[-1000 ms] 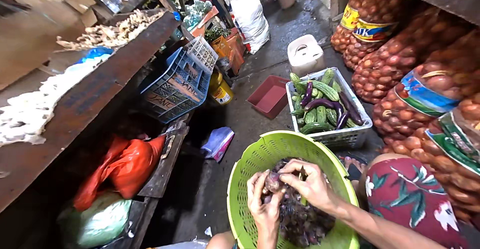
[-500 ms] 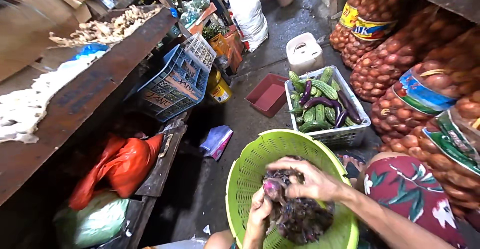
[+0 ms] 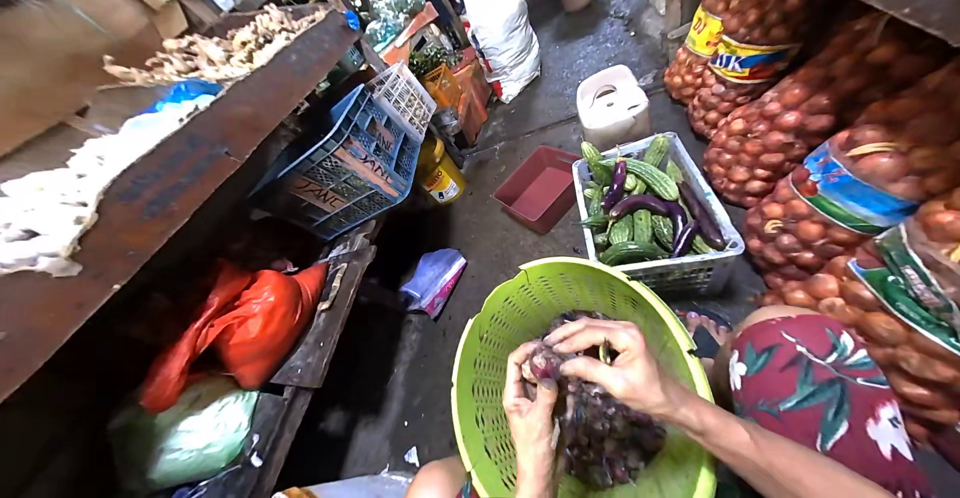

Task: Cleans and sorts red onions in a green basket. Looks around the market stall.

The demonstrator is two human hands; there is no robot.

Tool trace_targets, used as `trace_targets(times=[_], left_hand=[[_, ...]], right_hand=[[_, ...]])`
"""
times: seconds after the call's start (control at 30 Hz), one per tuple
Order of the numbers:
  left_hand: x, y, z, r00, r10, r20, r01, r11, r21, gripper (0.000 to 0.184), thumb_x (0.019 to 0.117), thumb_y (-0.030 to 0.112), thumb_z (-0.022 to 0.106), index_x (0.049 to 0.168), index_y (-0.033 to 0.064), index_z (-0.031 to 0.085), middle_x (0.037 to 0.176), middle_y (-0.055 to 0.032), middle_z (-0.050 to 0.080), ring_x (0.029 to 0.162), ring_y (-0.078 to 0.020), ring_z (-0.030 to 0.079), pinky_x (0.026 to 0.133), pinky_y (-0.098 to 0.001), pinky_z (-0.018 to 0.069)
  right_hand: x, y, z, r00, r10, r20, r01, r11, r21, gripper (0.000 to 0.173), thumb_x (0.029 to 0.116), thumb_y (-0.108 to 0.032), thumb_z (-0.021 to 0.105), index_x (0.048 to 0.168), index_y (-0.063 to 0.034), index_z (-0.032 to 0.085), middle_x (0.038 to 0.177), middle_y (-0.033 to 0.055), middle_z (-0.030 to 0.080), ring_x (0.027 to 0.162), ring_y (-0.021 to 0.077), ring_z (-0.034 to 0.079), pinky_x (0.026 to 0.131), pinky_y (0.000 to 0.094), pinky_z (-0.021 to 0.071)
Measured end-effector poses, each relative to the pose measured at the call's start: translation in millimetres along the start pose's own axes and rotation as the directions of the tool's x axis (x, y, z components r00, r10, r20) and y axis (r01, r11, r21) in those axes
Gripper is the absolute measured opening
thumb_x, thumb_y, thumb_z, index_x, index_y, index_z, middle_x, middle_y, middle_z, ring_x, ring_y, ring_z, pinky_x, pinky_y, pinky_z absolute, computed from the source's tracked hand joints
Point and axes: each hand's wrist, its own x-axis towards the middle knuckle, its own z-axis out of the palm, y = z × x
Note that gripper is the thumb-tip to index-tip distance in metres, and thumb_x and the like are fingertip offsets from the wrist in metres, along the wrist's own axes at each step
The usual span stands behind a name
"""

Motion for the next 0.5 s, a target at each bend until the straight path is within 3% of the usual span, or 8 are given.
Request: trace_targets(times=[0.13,0.23,0.3,0.43,0.5], left_hand=[[1.5,-4.4,7.9,0.993,0.065,-0.097,-0.069,0.996,-0.047,0.056,0.0712,0.023,0.093,0.119,0.0128,0.065,0.099,-0.0054,0.072,0.068,-0.0079,0.069,0.053,-0.0234,0.0582],[3.1,-6.2,10.8,0.988,0.119,-0.095,-0.121,0.993,-0.011,0.057,0.0692,0.016,0.093,0.119,0.0120,0.065,0.105,-0.0050,0.072,0.083,-0.0083,0.071,0.066,-0.0239,0.0608],[3.2,-7.0,11.5,0.989,0.115,-0.097,-0.116,0.993,-0.011,0.054,0.0707,0.011,0.091,0.118,0.0103,0.065,0.105,-0.0065,0.072,0.086,-0.0102,0.072,0.069,-0.0254,0.0618],[3.8,-5.3,4.9,1.000,0.020,0.023,-0.018,0.998,-0.060,0.042,0.0839,0.023,0.083,0.120,0.0116,0.065,0.099,-0.0067,0.072,0.065,-0.0071,0.066,0.052,-0.0215,0.0554],[4.4,-3.6,-0.5,0.991,-0.037,0.129,0.053,0.991,-0.124,0.039,0.0887,0.031,0.078,0.122,0.0138,0.066,0.098,-0.0071,0.072,0.061,-0.0073,0.064,0.050,-0.0216,0.0538]], right_hand=[[-4.8,3.1,7.2,0.985,-0.168,-0.027,0.159,0.965,-0.210,0.009,0.0957,-0.007,0.068,0.101,-0.0001,0.072,0.112,0.0112,0.075,0.108,0.0115,0.071,0.094,0.0228,0.0583],[-6.2,9.5,11.0,0.958,-0.286,-0.033,0.247,0.874,-0.419,0.011,0.1010,-0.011,0.059,0.099,-0.0027,0.066,0.106,0.0106,0.073,0.100,0.0097,0.071,0.085,0.0193,0.0581],[-5.5,11.1,9.9,0.950,-0.313,-0.003,0.266,0.811,-0.521,0.011,0.1011,-0.013,0.056,0.098,-0.0043,0.062,0.101,0.0106,0.070,0.092,0.0100,0.069,0.077,0.0183,0.0567],[-3.7,9.4,5.9,0.968,-0.249,0.027,0.221,0.798,-0.561,0.012,0.1000,-0.017,0.055,0.098,-0.0054,0.059,0.099,0.0109,0.067,0.088,0.0104,0.067,0.072,0.0174,0.0544],[-3.4,9.8,3.9,0.977,-0.210,0.027,0.188,0.806,-0.562,0.012,0.0979,-0.018,0.057,0.098,-0.0055,0.059,0.097,0.0109,0.067,0.085,0.0105,0.067,0.069,0.0178,0.0537]])
